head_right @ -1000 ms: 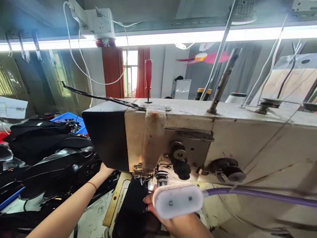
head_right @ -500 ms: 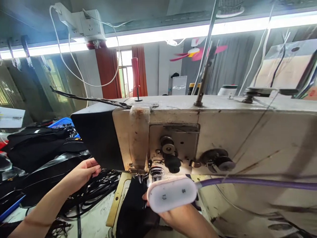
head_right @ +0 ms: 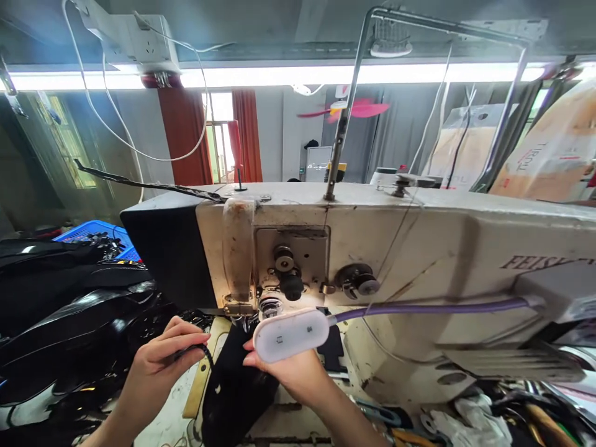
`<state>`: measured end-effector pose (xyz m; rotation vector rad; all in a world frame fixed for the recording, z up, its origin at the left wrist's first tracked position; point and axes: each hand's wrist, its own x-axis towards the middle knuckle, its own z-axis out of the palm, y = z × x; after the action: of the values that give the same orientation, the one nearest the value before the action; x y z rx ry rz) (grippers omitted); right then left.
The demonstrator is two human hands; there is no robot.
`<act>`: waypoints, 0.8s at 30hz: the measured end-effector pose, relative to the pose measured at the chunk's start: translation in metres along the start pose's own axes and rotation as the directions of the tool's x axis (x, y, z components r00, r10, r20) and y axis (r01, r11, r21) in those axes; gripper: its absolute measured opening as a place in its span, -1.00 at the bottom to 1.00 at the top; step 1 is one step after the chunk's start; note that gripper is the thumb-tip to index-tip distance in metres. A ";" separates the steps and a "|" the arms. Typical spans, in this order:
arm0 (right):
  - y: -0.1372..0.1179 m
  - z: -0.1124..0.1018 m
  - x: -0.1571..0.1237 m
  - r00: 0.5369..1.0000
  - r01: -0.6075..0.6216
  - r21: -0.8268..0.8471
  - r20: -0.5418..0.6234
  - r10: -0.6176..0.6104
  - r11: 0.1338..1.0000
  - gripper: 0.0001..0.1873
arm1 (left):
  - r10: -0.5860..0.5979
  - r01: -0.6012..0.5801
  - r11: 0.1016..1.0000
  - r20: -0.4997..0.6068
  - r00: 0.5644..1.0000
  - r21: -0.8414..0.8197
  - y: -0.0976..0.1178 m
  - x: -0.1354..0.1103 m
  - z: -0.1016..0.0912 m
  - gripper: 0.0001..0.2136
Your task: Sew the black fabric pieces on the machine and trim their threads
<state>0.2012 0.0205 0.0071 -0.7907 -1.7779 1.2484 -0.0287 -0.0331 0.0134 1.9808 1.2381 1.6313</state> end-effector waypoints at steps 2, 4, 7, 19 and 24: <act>-0.002 0.001 0.000 1.000 0.001 0.057 0.009 -0.001 0.998 -0.63 | -0.033 0.026 0.988 -0.040 0.999 -0.154 0.003 0.003 0.011 -0.94; -0.003 0.000 0.000 0.999 0.004 0.076 0.040 -0.007 0.997 -0.61 | -0.104 0.083 0.953 -0.057 0.993 -0.291 0.003 0.004 0.022 -0.97; -0.004 -0.002 0.000 0.997 0.013 0.052 0.080 -0.017 0.999 -0.63 | -0.280 0.225 0.852 -0.048 0.959 -0.473 -0.002 0.004 0.033 -0.93; -0.008 -0.002 -0.001 0.997 0.064 -0.008 0.034 -0.064 0.998 -0.89 | -0.242 0.252 0.925 0.072 0.968 -0.285 -0.030 0.004 0.024 -0.96; 0.005 -0.008 0.002 1.000 -0.022 -0.072 0.019 0.023 0.997 -0.86 | -0.163 0.173 0.980 0.096 0.982 -0.103 -0.036 0.002 0.022 -0.95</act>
<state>0.2075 0.0268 0.0044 -0.8436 -1.8432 1.2168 -0.0240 -0.0041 -0.0164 1.8081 1.2191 1.4835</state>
